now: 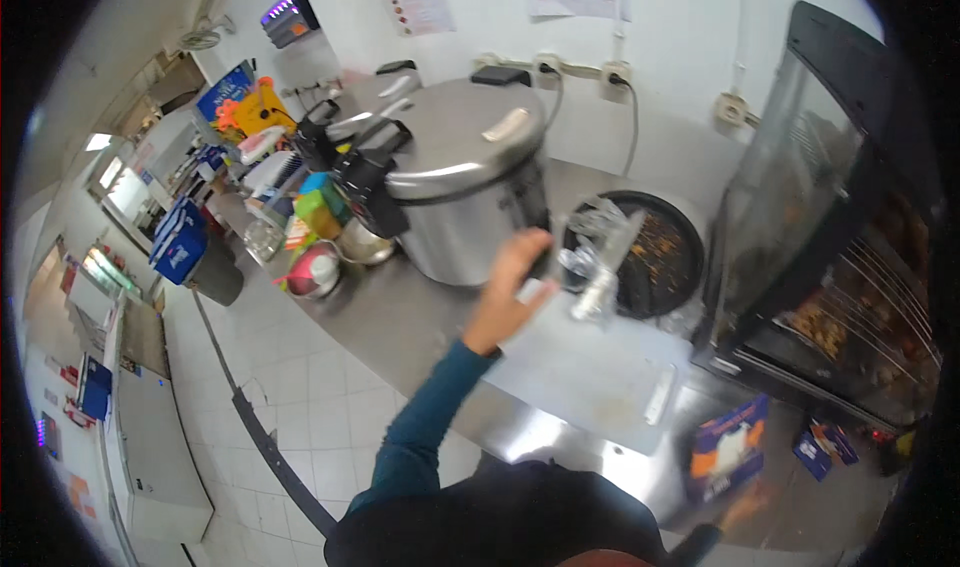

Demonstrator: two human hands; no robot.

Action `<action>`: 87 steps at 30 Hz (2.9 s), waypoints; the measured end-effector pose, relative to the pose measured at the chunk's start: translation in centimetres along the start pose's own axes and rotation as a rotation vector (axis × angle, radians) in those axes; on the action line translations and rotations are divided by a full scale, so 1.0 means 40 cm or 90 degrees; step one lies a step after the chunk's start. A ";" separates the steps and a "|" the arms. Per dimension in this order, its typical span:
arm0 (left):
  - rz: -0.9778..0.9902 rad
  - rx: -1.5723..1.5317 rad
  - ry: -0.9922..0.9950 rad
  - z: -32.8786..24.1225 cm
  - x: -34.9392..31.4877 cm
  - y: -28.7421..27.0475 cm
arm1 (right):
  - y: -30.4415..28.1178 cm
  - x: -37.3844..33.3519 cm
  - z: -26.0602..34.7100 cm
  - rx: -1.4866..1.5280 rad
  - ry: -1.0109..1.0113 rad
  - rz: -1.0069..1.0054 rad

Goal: The person prepares food for a takeout order by assembling a meal box with rice, sliced fried chicken, and sauce, then seals the order with receipts and labels before placing it into a plastic bag.

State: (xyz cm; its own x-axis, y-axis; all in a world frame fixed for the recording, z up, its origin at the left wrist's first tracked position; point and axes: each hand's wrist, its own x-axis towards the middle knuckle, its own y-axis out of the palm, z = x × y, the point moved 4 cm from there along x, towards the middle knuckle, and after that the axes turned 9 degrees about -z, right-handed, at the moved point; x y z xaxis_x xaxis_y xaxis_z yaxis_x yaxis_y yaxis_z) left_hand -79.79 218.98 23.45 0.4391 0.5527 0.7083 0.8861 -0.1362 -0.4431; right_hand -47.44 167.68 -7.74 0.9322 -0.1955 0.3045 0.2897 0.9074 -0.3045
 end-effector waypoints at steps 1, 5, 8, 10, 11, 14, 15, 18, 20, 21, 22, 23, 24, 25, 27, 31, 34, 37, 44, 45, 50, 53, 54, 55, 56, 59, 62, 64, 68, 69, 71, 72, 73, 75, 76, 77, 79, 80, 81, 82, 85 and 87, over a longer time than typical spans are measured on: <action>-0.104 0.116 0.060 0.020 0.051 -0.137 | -0.054 0.018 0.023 -0.121 -0.010 -0.148; -0.301 0.312 0.090 0.261 0.238 -0.553 | -0.108 -0.100 0.236 -0.097 -0.140 -0.468; 0.104 -0.135 -0.234 0.470 0.338 -0.656 | -0.054 -0.185 0.267 -0.183 -0.215 -0.387; 0.343 -0.461 -0.223 0.517 0.350 -0.612 | 0.102 -0.328 0.384 0.049 -0.236 -0.372; 0.354 -0.466 -0.228 0.548 0.354 -0.624 | 0.180 -0.379 0.463 0.036 -0.224 -0.337; 0.372 -0.451 -0.302 0.578 0.367 -0.624 | 0.343 -0.494 0.704 0.113 -0.176 -0.233; 0.378 -0.440 -0.328 0.572 0.386 -0.617 | 0.385 -0.514 0.801 0.167 -0.181 -0.208; 0.397 -0.554 -0.216 0.529 0.467 -0.618 | 0.510 -0.589 1.137 0.306 -0.239 -0.079; 0.344 -0.614 -0.188 0.498 0.569 -0.634 | 0.561 -0.619 1.325 0.362 -0.414 0.080; 0.356 -0.606 -0.099 0.492 0.636 -0.666 | 0.606 -0.645 1.413 0.385 -0.454 0.161; 0.364 -0.597 -0.010 0.500 0.715 -0.700 | 0.656 -0.673 1.501 0.408 -0.496 0.245; 0.367 -0.603 -0.011 0.513 0.797 -0.719 | 0.701 -0.693 1.578 0.377 -0.503 0.311; 0.334 -0.474 0.171 0.508 0.882 -0.736 | 0.744 -0.708 1.653 0.339 -0.510 0.368; 0.291 -0.332 0.338 0.504 0.948 -0.755 | 0.808 -0.724 1.743 0.243 -0.648 0.456; 0.392 -0.469 0.132 0.446 1.058 -0.712 | 0.960 -0.747 1.855 0.104 -0.784 0.585; 0.482 -0.539 -0.195 0.514 1.209 -0.606 | 1.357 -0.776 1.795 -0.162 -0.703 0.784; 0.388 -0.322 -0.078 0.674 1.256 -0.584 | 1.617 -0.845 1.652 -0.271 -0.680 0.920; 0.346 -0.170 -0.049 0.823 1.245 -0.567 | 1.732 -1.003 1.626 -0.254 -0.843 0.916; 0.303 -0.045 -0.042 1.007 1.148 -0.570 | 1.807 -1.063 1.570 -0.426 -0.784 0.824; 0.293 -0.032 -0.047 1.023 1.125 -0.593 | 1.793 -1.063 1.578 -0.438 -0.711 0.833; 0.248 -0.009 -0.031 1.020 1.032 -0.660 | 1.786 -1.056 1.574 -0.415 -0.598 0.802; 0.221 -0.006 -0.017 0.998 0.965 -0.706 | 1.776 -1.049 1.573 -0.358 -0.639 0.754; 0.208 -0.008 -0.009 0.978 0.939 -0.726 | 1.765 -1.041 1.577 -0.356 -0.637 0.740; 0.197 -0.010 -0.003 0.964 0.912 -0.743 | 1.755 -1.036 1.583 -0.324 -0.624 0.740; 0.187 -0.014 0.004 0.946 0.888 -0.757 | 1.744 -1.028 1.589 -0.294 -0.610 0.738; 0.149 -0.019 0.022 0.893 0.814 -0.805 | 1.661 -1.002 1.670 -0.242 -0.576 0.786; 0.112 -0.046 0.055 0.832 0.755 -0.819 | 1.508 -0.930 1.730 -0.157 -0.592 0.768; 0.086 -0.074 0.090 0.778 0.730 -0.814 | 1.349 -0.863 1.767 -0.109 -0.591 0.725; 0.041 -0.158 0.144 0.711 0.682 -0.758 | 0.990 -0.761 1.727 0.087 -0.661 0.663; 0.027 -0.175 0.152 0.703 0.668 -0.750 | 0.918 -0.751 1.677 0.140 -0.603 0.642; -0.004 -0.207 0.174 0.688 0.640 -0.742 | 0.768 -0.742 1.593 0.256 -0.497 0.597; 0.041 -0.239 0.153 0.683 0.615 -0.721 | 0.703 -0.754 1.550 0.214 -0.453 0.565; 0.127 -0.252 0.110 0.684 0.588 -0.721 | 0.639 -0.768 1.509 0.187 -0.413 0.541; 0.435 -0.226 -0.082 0.689 0.487 -0.680 | 0.532 -0.744 1.345 0.151 -0.293 0.394; 0.421 -0.215 -0.155 0.687 0.427 -0.664 | 0.489 -0.731 1.253 0.143 -0.251 0.341; 0.434 -0.216 -0.144 0.634 0.398 -0.647 | 0.449 -0.715 1.137 0.054 -0.204 0.279; 0.255 -0.315 -0.191 0.534 0.351 -0.616 | 0.400 -0.685 0.952 -0.044 -0.139 0.211; 0.267 -0.314 -0.185 0.510 0.324 -0.593 | 0.384 -0.657 0.872 -0.117 -0.120 0.164; 0.062 -0.223 -0.074 0.489 0.309 -0.605 | 0.373 -0.625 0.803 -0.188 -0.106 0.122; -0.143 -0.131 0.034 0.452 0.291 -0.617 | 0.375 -0.600 0.741 -0.186 -0.102 0.119; -0.314 -0.091 0.190 0.238 0.160 -0.499 | 0.426 -0.530 0.654 -0.442 -0.129 0.191; -0.126 -0.289 0.160 0.141 0.062 -0.281 | 0.380 -0.492 0.573 -0.581 -0.138 0.283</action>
State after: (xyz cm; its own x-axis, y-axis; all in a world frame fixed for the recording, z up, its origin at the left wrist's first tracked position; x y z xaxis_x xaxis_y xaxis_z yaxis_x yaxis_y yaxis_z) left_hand -89.51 226.53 27.07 0.2307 0.3981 0.8879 0.9058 -0.4211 -0.0466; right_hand -66.35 193.85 2.33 0.9622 0.2416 0.1255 0.0671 0.2363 -0.9694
